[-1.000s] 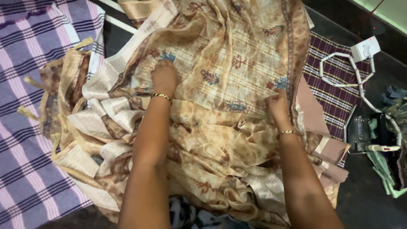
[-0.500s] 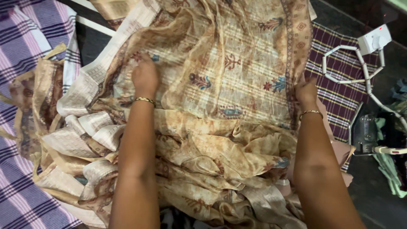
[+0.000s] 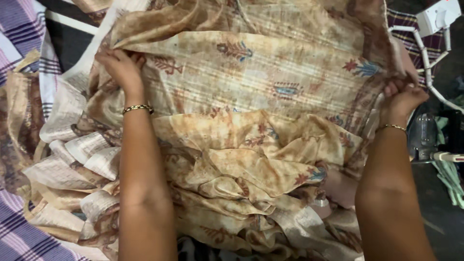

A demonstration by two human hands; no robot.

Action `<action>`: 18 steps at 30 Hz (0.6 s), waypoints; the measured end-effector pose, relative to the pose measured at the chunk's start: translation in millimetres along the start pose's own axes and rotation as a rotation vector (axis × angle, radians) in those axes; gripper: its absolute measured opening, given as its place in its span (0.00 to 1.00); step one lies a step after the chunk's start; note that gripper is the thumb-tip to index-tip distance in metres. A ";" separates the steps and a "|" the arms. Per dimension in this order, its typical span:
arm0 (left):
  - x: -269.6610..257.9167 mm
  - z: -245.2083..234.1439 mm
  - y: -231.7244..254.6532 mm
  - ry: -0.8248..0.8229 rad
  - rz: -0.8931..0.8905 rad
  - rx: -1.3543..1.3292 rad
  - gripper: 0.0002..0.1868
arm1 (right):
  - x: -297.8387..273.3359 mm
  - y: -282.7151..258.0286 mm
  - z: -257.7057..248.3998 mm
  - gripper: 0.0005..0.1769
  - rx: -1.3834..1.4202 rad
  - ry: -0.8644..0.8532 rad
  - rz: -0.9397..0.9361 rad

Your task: The person irons a large patterned fabric on a plaid-covered surface. They repeatedly smooth and reposition the fabric with both hands while using a handheld iron to press different sections.

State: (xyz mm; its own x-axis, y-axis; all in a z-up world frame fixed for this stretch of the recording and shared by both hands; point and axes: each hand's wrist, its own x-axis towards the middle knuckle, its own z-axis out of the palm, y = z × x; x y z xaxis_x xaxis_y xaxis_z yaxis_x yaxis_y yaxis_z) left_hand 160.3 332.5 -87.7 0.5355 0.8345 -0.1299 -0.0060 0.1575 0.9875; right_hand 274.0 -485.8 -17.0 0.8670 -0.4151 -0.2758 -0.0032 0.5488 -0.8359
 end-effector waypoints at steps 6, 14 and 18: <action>-49.9 25.3 37.1 -0.179 0.529 0.328 0.14 | -39.1 42.7 9.9 0.14 -0.458 0.021 -0.465; -195.8 78.5 106.7 -0.983 0.741 0.870 0.14 | -251.0 94.6 137.1 0.22 -1.498 -0.569 -0.131; -264.4 83.5 109.1 -1.343 0.918 0.824 0.23 | -304.3 87.8 174.2 0.32 -1.918 -0.751 0.057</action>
State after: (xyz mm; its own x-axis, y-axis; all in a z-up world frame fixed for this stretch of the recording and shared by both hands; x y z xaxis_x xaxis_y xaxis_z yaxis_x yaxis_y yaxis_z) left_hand 88.6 84.9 61.8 0.8447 -0.5112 0.1588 -0.5082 -0.6725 0.5380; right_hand 96.7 -184.9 76.2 0.8364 0.1597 -0.5243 -0.0040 -0.9548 -0.2973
